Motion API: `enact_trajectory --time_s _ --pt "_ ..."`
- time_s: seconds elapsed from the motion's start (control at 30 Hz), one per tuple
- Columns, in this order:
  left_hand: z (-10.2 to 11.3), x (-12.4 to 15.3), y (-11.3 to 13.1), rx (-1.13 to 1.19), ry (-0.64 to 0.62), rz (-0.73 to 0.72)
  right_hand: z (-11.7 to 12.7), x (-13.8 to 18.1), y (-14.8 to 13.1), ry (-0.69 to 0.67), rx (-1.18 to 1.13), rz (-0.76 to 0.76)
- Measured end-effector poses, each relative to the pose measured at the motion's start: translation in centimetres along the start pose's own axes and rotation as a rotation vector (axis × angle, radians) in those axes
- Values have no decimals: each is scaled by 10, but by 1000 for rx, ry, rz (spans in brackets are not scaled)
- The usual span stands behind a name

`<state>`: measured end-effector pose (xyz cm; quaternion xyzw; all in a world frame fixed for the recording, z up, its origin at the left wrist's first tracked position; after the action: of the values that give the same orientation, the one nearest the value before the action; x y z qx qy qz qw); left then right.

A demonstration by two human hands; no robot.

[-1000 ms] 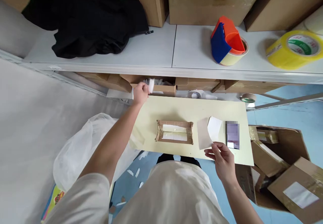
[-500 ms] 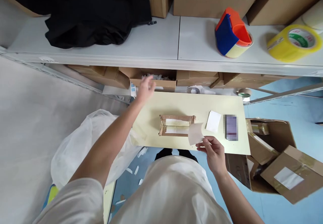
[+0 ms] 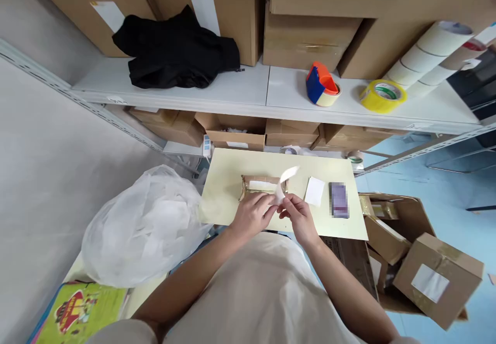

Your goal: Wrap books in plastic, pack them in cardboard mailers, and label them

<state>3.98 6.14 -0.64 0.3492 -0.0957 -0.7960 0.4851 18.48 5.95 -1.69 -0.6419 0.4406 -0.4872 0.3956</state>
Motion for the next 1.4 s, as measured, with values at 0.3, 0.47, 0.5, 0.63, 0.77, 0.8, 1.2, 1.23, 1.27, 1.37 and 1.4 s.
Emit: enact_trajectory --time_s 0.3,0.47,0.5,0.63,0.77,0.8,1.2,1.23,1.27,1.37,1.4 --pt "2 10 9 -141 94 -158 -1 16 1 36 -108 2" --pt "5 13 5 -120 62 -95 2 20 2 -67 -83 -57" --pt "7 14 1 -61 64 -17 4 22 2 -78 -43 -46" --pt "11 18 -20 372 120 447 26 25 7 275 308 173" --pt "9 22 -34 678 123 695 43 14 18 460 409 228" --pt "9 22 -36 715 111 715 44 8 21 398 353 195" --pt "-20 70 -67 646 -46 922 37 6 63 240 297 18" --pt "-21 74 -70 611 -54 929 35 8 68 244 333 7" --pt "-21 77 -72 575 -66 935 33 10 71 254 364 1" --pt "-20 78 -79 476 -125 932 31 7 78 275 416 -8" --pt "-20 76 -83 454 -142 920 31 4 79 274 421 -17"
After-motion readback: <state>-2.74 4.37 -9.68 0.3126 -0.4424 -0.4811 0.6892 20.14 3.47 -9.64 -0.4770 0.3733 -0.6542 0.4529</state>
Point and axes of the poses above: each hand's wrist, its own x-axis away from the middle knuckle, its own z-axis out of the back of the hand, y = z × x, the point moved 2 cm from there along -x, towards the middle knuckle
